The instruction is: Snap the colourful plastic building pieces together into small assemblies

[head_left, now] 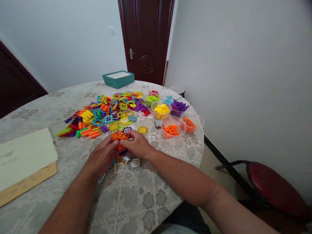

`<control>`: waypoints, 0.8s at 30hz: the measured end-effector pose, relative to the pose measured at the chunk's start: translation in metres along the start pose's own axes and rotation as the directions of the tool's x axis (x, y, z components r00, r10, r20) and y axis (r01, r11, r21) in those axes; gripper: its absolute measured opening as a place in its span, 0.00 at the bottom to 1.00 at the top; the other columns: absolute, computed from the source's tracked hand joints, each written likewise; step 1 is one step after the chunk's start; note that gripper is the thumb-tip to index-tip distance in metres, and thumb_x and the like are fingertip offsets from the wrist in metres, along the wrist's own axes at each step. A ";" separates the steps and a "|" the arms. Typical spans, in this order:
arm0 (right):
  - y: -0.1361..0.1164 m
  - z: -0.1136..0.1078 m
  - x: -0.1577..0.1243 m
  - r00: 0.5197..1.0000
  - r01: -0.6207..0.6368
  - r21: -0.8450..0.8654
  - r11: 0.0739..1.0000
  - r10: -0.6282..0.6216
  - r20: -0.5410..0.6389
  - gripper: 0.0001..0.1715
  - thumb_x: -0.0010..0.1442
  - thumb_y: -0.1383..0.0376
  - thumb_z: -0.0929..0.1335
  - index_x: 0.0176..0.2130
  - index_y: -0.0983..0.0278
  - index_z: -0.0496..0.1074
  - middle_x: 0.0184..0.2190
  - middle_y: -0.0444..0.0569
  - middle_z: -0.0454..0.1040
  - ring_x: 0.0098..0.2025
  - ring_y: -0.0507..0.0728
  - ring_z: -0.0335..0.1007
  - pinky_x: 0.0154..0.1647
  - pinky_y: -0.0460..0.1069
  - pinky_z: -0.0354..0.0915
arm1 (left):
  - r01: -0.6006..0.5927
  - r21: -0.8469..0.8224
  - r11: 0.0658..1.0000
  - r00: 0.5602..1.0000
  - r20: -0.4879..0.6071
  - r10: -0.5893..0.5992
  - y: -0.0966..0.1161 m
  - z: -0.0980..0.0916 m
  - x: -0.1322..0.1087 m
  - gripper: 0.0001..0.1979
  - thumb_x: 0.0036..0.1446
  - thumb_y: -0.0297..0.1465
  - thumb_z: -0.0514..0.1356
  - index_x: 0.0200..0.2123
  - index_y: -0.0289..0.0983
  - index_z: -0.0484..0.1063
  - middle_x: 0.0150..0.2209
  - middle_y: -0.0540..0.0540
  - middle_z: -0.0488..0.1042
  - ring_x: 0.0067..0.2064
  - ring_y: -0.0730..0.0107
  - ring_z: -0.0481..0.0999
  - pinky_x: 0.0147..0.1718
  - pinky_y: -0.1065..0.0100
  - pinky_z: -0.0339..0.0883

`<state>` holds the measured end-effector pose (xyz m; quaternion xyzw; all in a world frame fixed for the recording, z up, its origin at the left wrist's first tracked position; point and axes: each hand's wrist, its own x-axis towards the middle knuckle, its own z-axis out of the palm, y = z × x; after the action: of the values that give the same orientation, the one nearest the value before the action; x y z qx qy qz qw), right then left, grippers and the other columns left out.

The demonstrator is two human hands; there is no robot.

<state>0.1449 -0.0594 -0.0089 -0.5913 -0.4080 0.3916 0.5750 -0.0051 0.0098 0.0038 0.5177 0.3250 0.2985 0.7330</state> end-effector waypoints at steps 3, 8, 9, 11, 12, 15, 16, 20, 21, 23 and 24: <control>-0.002 -0.001 0.000 0.992 -0.125 0.277 0.953 0.112 0.062 0.22 0.54 0.53 0.75 0.45 0.60 0.72 0.26 0.37 0.72 0.20 0.48 0.61 0.18 0.43 0.58 | -0.017 -0.084 0.996 0.997 0.071 0.023 0.002 0.000 -0.004 0.30 0.56 0.34 0.70 0.62 0.40 0.71 0.54 0.39 0.79 0.50 0.57 0.83 0.49 0.58 0.80; -0.007 -0.005 -0.001 0.977 -0.210 0.492 0.845 0.170 0.125 0.25 0.48 0.53 0.77 0.41 0.61 0.70 0.21 0.35 0.69 0.17 0.46 0.58 0.15 0.41 0.53 | -0.043 -0.030 0.999 0.997 0.068 0.045 0.003 0.000 -0.005 0.27 0.60 0.36 0.69 0.61 0.38 0.72 0.61 0.36 0.74 0.47 0.61 0.84 0.46 0.60 0.81; -0.008 -0.005 -0.001 0.976 -0.216 0.494 0.842 0.176 0.126 0.25 0.48 0.53 0.77 0.41 0.61 0.70 0.22 0.36 0.70 0.17 0.46 0.58 0.15 0.41 0.53 | -0.045 -0.010 0.999 0.997 0.056 0.046 0.003 0.000 -0.005 0.26 0.60 0.36 0.70 0.60 0.38 0.74 0.60 0.36 0.75 0.44 0.63 0.84 0.45 0.62 0.81; -0.008 -0.005 -0.003 0.977 -0.213 0.478 0.852 0.172 0.128 0.26 0.48 0.53 0.77 0.42 0.61 0.70 0.24 0.36 0.72 0.17 0.46 0.58 0.15 0.41 0.53 | -0.046 0.023 0.999 0.998 0.039 0.045 0.003 0.000 -0.005 0.23 0.59 0.37 0.70 0.56 0.37 0.76 0.57 0.37 0.77 0.40 0.66 0.84 0.42 0.63 0.81; -0.008 -0.005 -0.004 0.979 -0.201 0.460 0.865 0.161 0.126 0.26 0.49 0.52 0.77 0.43 0.61 0.70 0.24 0.37 0.72 0.17 0.46 0.58 0.15 0.42 0.53 | -0.047 0.032 0.998 0.998 0.037 0.046 0.004 0.000 -0.005 0.22 0.58 0.37 0.70 0.55 0.37 0.77 0.56 0.38 0.78 0.39 0.67 0.84 0.41 0.64 0.81; -0.011 -0.004 -0.007 0.993 -0.116 0.383 0.917 0.093 0.078 0.25 0.52 0.52 0.76 0.45 0.61 0.71 0.23 0.36 0.70 0.17 0.47 0.57 0.15 0.43 0.53 | -0.042 0.037 0.998 0.998 0.050 0.040 0.005 -0.001 -0.005 0.23 0.56 0.37 0.72 0.54 0.37 0.77 0.54 0.39 0.79 0.38 0.66 0.84 0.41 0.63 0.81; -0.014 -0.004 -0.008 0.996 -0.078 0.353 0.933 0.062 0.056 0.25 0.53 0.53 0.75 0.46 0.61 0.71 0.23 0.35 0.69 0.17 0.47 0.57 0.16 0.43 0.53 | -0.040 0.034 0.999 0.998 0.051 0.038 0.006 -0.002 -0.005 0.24 0.55 0.37 0.73 0.53 0.37 0.77 0.53 0.40 0.79 0.39 0.65 0.84 0.41 0.62 0.81; -0.038 -0.021 -0.008 0.995 0.100 0.167 0.981 -0.099 -0.010 0.21 0.57 0.54 0.73 0.47 0.60 0.70 0.28 0.38 0.72 0.21 0.48 0.61 0.22 0.44 0.59 | -0.122 0.003 0.993 0.989 -0.090 0.121 0.010 -0.011 0.000 0.22 0.53 0.39 0.73 0.48 0.35 0.78 0.46 0.42 0.81 0.40 0.62 0.83 0.39 0.59 0.82; -0.047 -0.031 -0.009 0.987 0.159 0.092 0.983 -0.156 -0.038 0.21 0.58 0.55 0.73 0.48 0.60 0.70 0.31 0.40 0.74 0.24 0.48 0.64 0.25 0.45 0.63 | -0.141 0.001 0.990 0.978 -0.155 0.140 0.011 -0.014 0.003 0.21 0.52 0.40 0.73 0.46 0.35 0.79 0.44 0.42 0.81 0.40 0.63 0.83 0.38 0.61 0.82; -0.066 -0.058 -0.014 0.952 0.271 -0.088 0.959 -0.281 -0.123 0.23 0.58 0.56 0.74 0.51 0.59 0.71 0.40 0.44 0.77 0.32 0.51 0.70 0.34 0.47 0.69 | -0.178 0.007 0.984 0.942 -0.287 0.173 0.013 -0.020 0.008 0.19 0.51 0.40 0.72 0.42 0.35 0.79 0.41 0.44 0.81 0.37 0.66 0.81 0.35 0.65 0.81; -0.075 -0.075 -0.019 0.924 0.305 -0.188 0.934 -0.338 -0.179 0.23 0.58 0.56 0.74 0.52 0.59 0.71 0.42 0.46 0.78 0.34 0.52 0.72 0.37 0.48 0.70 | -0.185 0.007 0.983 0.926 -0.334 0.177 0.014 -0.022 0.010 0.18 0.50 0.40 0.72 0.41 0.35 0.79 0.40 0.44 0.81 0.36 0.67 0.81 0.34 0.67 0.81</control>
<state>0.2056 -0.1033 0.0682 -0.5972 -0.4665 0.1942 0.6229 -0.0182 0.0338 0.0098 0.4784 0.3914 0.4521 0.6430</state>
